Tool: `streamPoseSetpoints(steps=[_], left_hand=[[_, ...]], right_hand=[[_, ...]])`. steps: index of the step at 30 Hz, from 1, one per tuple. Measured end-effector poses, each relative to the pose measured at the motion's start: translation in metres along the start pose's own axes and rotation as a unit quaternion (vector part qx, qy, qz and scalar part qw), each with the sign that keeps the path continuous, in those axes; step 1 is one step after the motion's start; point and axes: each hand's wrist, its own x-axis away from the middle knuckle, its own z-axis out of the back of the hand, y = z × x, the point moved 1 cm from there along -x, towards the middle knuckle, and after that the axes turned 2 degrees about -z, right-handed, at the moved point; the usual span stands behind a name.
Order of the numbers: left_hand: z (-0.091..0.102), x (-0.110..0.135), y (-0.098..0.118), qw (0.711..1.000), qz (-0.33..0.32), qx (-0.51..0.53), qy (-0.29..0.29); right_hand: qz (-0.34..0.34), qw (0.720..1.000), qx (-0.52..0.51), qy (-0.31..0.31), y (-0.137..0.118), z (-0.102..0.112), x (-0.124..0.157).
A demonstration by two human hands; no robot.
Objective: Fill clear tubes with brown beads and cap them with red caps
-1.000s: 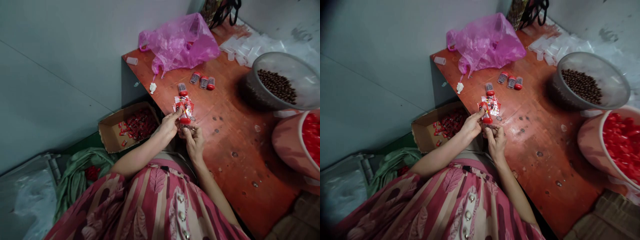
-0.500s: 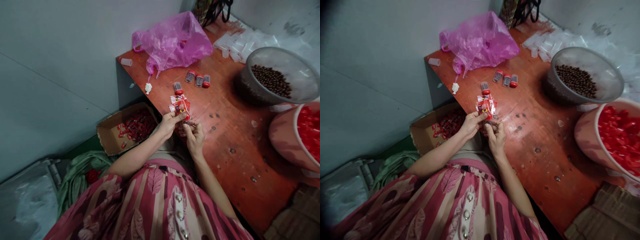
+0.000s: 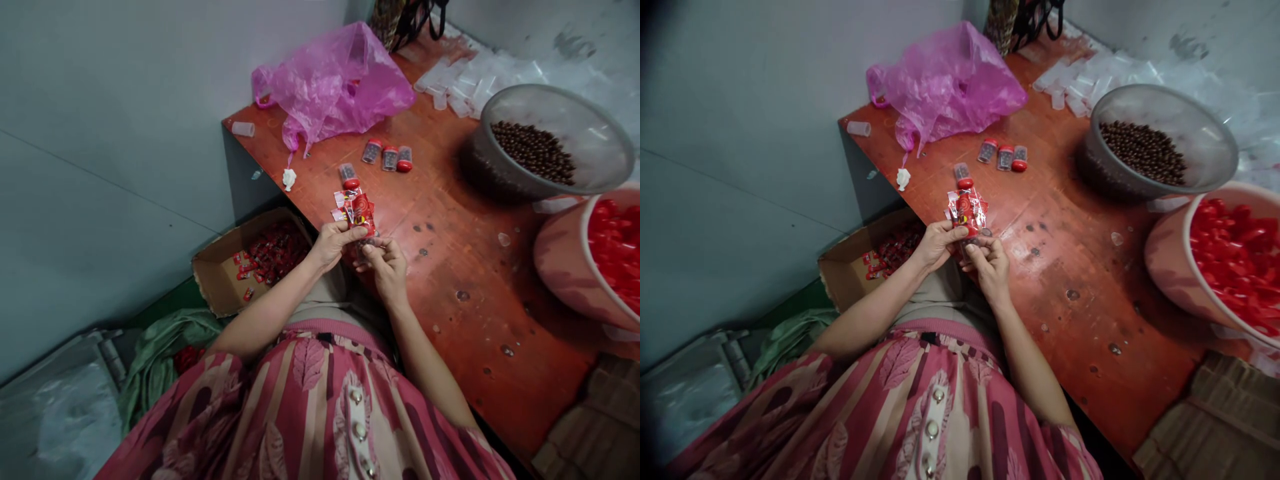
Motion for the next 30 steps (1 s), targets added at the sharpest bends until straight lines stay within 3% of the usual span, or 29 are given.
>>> streamPoseSetpoints(steps=[4, 10, 15, 20, 22, 26, 30], left_hand=[[0.000, -0.001, -0.003, 1.000, 0.003, 0.009, 0.007], [0.000, 0.003, 0.007, 0.999, 0.039, -0.010, -0.025], [0.002, 0.001, 0.012, 0.998, 0.052, -0.010, -0.029], [0.002, 0.003, 0.001, 0.997, 0.059, 0.007, -0.054], [0.002, 0.005, -0.003, 0.998, 0.052, 0.018, -0.023], [-0.002, 0.006, -0.006, 0.997, 0.005, 0.034, 0.071], [-0.005, 0.007, -0.005, 0.999, 0.012, 0.028, 0.042]], right_hand=[[0.048, 0.997, 0.051, 0.024, -0.002, -0.001, -0.001], [-0.020, 0.997, -0.070, -0.038, -0.002, -0.004, -0.004], [0.064, 0.998, 0.019, 0.013, -0.003, -0.006, 0.001], [0.025, 0.998, -0.046, 0.017, 0.005, -0.010, 0.000], [0.036, 0.998, -0.019, 0.039, 0.011, -0.009, 0.000], [0.120, 0.980, 0.129, 0.094, 0.016, -0.004, -0.001], [0.068, 0.996, 0.048, 0.044, 0.009, -0.005, -0.004]])
